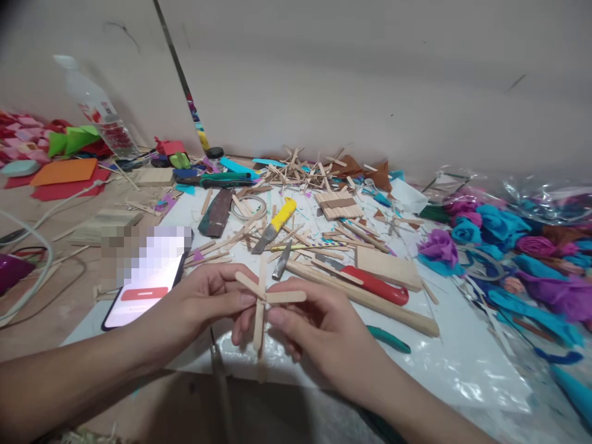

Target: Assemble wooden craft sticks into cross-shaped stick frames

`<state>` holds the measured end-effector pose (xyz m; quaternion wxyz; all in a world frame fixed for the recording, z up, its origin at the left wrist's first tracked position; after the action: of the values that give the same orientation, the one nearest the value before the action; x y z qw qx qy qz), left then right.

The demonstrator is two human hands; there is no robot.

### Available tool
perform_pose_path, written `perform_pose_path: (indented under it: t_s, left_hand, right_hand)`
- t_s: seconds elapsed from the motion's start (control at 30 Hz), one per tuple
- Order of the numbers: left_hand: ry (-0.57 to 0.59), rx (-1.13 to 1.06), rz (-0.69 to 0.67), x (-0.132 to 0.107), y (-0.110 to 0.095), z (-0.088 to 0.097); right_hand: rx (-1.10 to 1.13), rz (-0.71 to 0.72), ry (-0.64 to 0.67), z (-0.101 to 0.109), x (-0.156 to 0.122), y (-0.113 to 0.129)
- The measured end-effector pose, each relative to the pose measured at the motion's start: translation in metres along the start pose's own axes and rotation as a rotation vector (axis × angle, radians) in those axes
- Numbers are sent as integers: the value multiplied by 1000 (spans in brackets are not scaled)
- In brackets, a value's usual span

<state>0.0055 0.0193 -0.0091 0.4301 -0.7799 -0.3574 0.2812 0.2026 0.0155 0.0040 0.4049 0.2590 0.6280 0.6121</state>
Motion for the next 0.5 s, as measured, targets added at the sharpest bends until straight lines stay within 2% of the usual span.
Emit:
perform_pose_path:
  t_s: [0.1, 0.2, 0.37, 0.5]
  left_hand:
    - [15, -12, 14, 0, -1, -1]
    - [30, -24, 50, -1, -1, -2]
    - [43, 26, 124, -1, -2, -2]
    - [45, 61, 132, -1, -2, -2]
  right_hand:
    - [-188, 103, -40, 0, -1, 4]
    - [-177, 126, -95, 1, -1, 6]
    - [-59, -21, -2, 1, 1, 5]
    - [0, -166, 101, 1, 1, 4]
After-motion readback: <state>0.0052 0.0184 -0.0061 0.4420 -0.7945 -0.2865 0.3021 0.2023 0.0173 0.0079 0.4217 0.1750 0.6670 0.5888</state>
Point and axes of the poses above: each hand's wrist, its own x-axis towards the middle knuckle, its own z-axis out of the back of the hand, y = z × x, the point moved 2 cm from there along x, towards the middle knuckle, and after that the axes turned 4 degrees about y, right-handed, at the moved point
